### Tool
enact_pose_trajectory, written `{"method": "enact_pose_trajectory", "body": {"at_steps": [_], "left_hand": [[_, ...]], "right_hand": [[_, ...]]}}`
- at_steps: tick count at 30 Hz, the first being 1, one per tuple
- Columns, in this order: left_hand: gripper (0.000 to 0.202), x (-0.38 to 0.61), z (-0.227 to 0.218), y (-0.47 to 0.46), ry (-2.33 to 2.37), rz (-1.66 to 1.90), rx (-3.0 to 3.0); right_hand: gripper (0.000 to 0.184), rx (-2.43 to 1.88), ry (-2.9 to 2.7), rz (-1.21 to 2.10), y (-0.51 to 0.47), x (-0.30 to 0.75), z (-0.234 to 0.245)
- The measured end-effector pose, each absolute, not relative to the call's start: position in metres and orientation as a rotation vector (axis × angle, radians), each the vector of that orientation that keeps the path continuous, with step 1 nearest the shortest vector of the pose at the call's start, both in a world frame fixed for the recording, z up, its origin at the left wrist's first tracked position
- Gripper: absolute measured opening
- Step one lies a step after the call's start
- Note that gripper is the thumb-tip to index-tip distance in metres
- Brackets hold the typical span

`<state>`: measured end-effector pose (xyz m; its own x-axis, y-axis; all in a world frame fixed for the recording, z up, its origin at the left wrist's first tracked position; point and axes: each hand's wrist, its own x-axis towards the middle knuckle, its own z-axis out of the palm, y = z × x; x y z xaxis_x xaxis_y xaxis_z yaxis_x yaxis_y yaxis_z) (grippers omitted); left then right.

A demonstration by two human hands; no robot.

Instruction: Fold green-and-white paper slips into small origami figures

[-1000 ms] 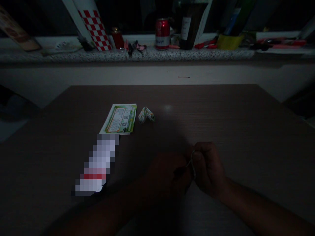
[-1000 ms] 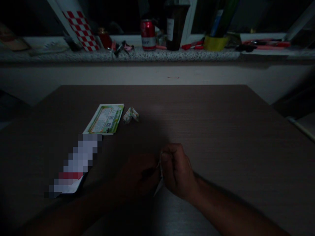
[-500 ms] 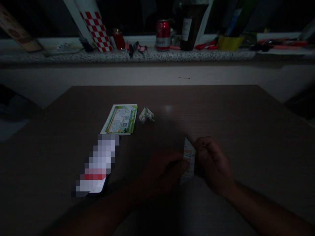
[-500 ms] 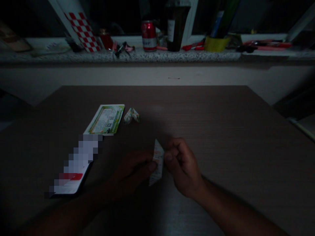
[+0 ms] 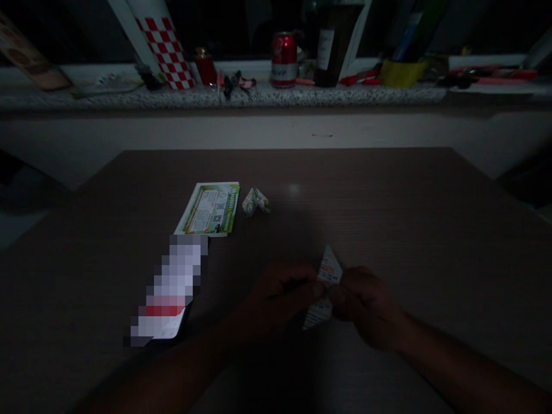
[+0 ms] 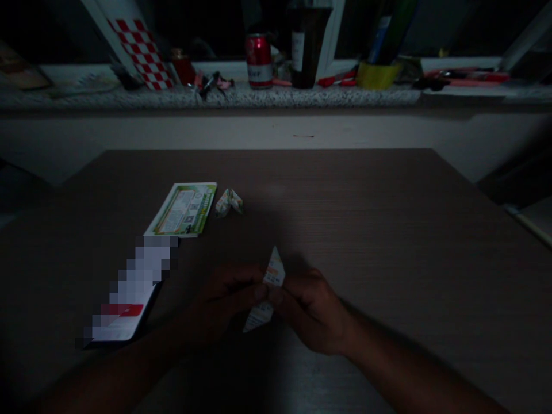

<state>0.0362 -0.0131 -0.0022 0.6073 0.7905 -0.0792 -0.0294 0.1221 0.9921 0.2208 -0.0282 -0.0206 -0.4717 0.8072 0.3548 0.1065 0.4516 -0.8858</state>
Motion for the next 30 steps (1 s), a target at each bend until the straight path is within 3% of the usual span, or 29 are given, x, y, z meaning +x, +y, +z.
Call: {"method": "enact_pose_trajectory", "body": {"at_steps": [15,17,19,21,22,26,30], "left_hand": [[0.028,0.033,0.001,-0.013,0.728,0.575,1.248],[0.026,0.033,0.002,-0.013,0.727,0.590,1.109],[0.023,0.032,0.004,-0.011,0.756,0.612,0.992],[0.021,0.031,0.005,-0.009,0.808,0.600,0.938],[0.021,0.031,0.006,-0.008,0.820,0.573,0.926],[0.024,0.025,0.007,-0.002,0.848,0.510,1.088],[0.023,0.017,0.015,0.000,0.865,0.703,1.658]], "right_hand": [[0.043,-0.830,-1.693,1.213,-0.031,0.225,-0.026],[0.035,-0.832,-1.680,1.109,-0.028,0.229,-0.021],[0.007,-0.881,-1.684,0.852,-0.024,0.232,-0.014],[0.035,-0.827,-1.793,0.608,-0.020,0.233,-0.006],[0.038,-0.814,-1.887,0.531,-0.018,0.234,-0.003],[0.024,-0.591,-2.028,0.397,-0.012,0.235,0.000],[0.024,-0.646,-2.078,0.346,-0.010,0.241,-0.004]]}}
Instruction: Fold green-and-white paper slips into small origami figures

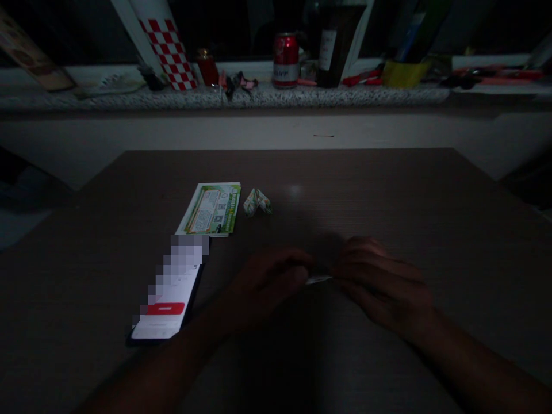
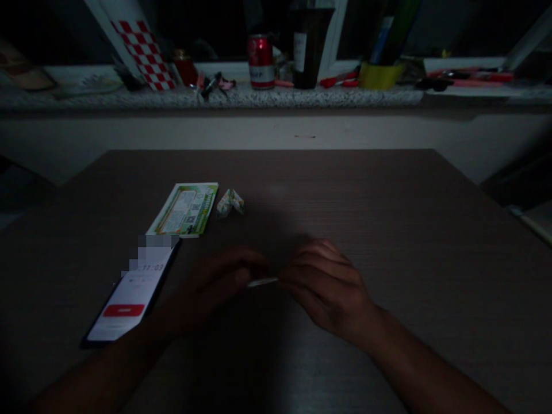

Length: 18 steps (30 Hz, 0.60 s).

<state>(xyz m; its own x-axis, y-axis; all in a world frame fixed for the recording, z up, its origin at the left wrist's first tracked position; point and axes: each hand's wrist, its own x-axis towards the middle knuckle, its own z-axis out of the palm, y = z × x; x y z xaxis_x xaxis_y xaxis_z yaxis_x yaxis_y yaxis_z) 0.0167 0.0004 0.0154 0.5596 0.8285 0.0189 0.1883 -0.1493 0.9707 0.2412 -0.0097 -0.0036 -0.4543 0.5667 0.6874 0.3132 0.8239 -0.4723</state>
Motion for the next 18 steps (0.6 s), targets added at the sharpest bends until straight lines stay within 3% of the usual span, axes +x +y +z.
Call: {"method": "enact_pose_trajectory", "body": {"at_steps": [6,12,18], "left_hand": [[0.021,0.017,0.013,-0.004,0.902,0.654,2.205],[0.024,0.021,0.008,-0.004,0.986,0.676,2.009],[0.020,0.020,0.010,-0.001,1.015,0.584,1.814]], "right_hand": [[0.018,-0.693,-2.087,0.396,-0.014,0.238,-0.002],[0.008,-0.802,-1.974,0.582,-0.019,0.232,-0.004],[0.009,-0.910,-1.980,0.690,-0.017,0.234,-0.009]]}}
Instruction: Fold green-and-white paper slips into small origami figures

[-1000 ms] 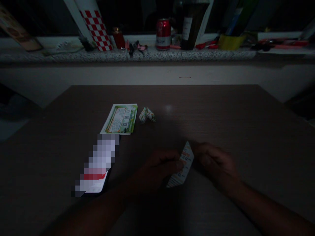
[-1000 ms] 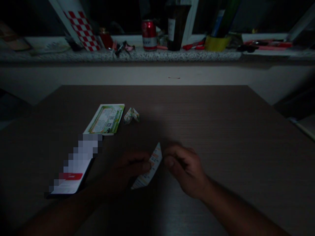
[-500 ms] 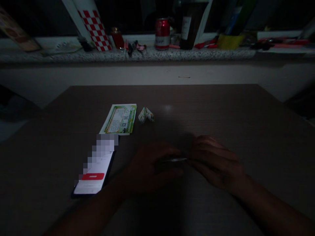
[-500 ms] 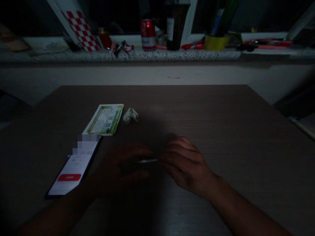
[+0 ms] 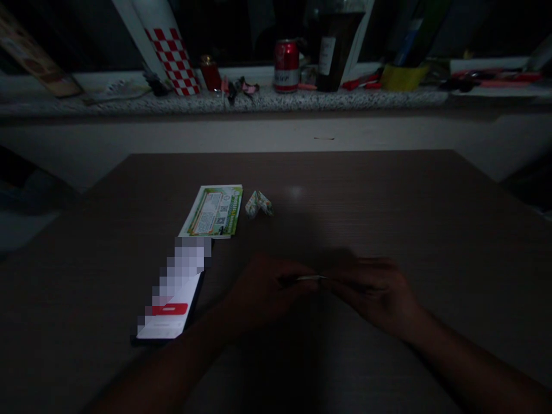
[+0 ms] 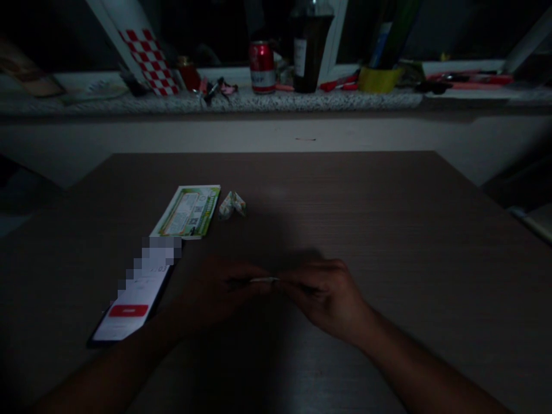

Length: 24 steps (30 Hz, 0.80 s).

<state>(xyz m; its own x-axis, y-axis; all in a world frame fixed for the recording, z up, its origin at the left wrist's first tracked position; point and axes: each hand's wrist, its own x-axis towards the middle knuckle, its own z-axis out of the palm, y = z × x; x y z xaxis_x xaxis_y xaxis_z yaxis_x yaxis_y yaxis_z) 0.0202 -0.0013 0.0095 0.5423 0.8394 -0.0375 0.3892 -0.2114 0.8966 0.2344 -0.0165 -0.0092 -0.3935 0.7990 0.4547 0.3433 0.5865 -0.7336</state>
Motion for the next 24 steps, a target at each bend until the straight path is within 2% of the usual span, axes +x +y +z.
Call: {"method": "enact_pose_trajectory", "body": {"at_steps": [4,13,20,24], "left_hand": [[0.020,0.019,0.009,0.000,1.012,0.569,1.799],[0.024,0.019,-0.002,0.005,0.876,0.581,1.214],[0.030,0.023,-0.012,0.009,0.896,0.616,1.155],[0.032,0.027,-0.015,0.009,0.917,0.647,1.177]], "right_hand": [[0.010,-0.956,-1.946,0.885,-0.018,0.233,-0.010],[0.021,-1.029,-1.744,1.210,-0.014,0.223,-0.013],[0.026,-1.066,-1.525,1.414,-0.007,0.221,-0.028],[0.030,-1.091,-1.482,1.414,-0.002,0.220,-0.036]]}}
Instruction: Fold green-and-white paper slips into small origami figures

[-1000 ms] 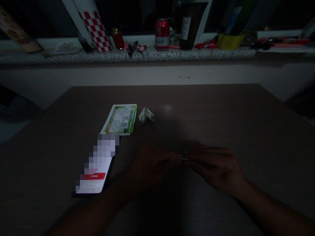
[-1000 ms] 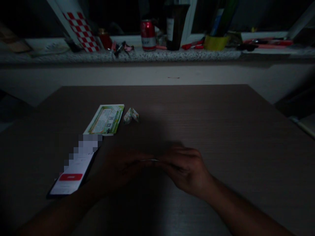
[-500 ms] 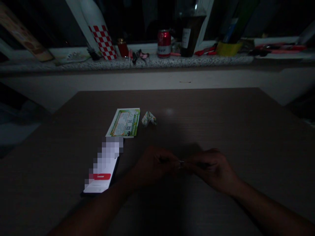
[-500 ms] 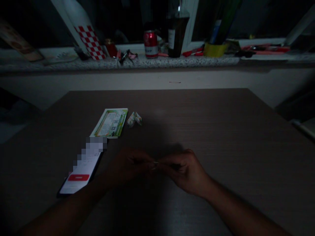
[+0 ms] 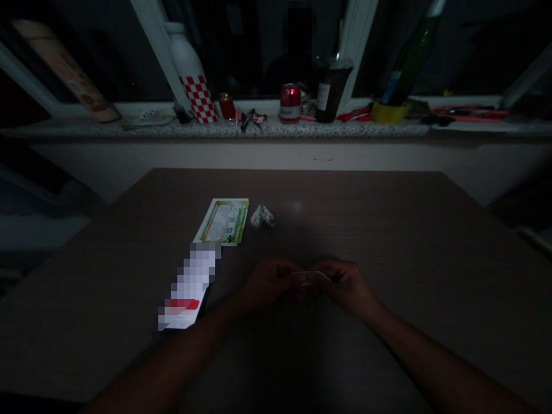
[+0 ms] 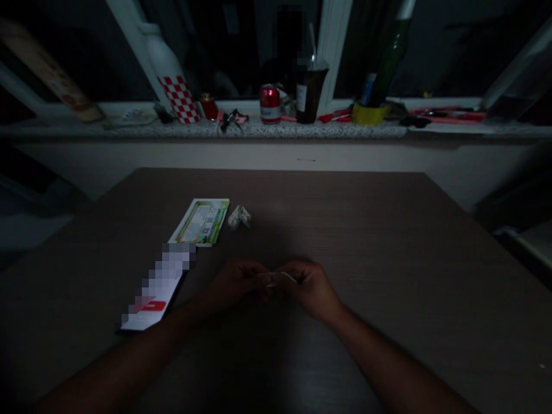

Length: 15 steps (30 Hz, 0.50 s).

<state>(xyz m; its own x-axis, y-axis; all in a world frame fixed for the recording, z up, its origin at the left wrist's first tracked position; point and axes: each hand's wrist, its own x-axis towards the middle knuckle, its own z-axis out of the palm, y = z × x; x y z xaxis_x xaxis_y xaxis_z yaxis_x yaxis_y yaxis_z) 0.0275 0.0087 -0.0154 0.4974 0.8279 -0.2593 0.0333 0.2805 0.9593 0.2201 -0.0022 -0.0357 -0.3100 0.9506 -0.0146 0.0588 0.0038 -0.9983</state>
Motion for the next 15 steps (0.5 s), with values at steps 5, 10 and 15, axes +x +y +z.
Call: {"method": "enact_pose_trajectory", "body": {"at_steps": [5,10,15], "left_hand": [[0.036,0.0286,-0.0196,0.0031,0.938,0.697,1.197],[0.040,0.0275,-0.0199,0.0046,0.963,0.720,1.169],[0.041,0.0249,-0.0168,0.0039,0.977,0.732,1.142]], "right_hand": [[0.033,-1.034,-1.486,1.439,-0.0035,0.2171,-0.0333],[0.033,-1.015,-1.445,1.430,-0.0024,0.2137,-0.0309],[0.033,-1.019,-1.412,1.420,0.0000,0.2126,-0.0355]]}}
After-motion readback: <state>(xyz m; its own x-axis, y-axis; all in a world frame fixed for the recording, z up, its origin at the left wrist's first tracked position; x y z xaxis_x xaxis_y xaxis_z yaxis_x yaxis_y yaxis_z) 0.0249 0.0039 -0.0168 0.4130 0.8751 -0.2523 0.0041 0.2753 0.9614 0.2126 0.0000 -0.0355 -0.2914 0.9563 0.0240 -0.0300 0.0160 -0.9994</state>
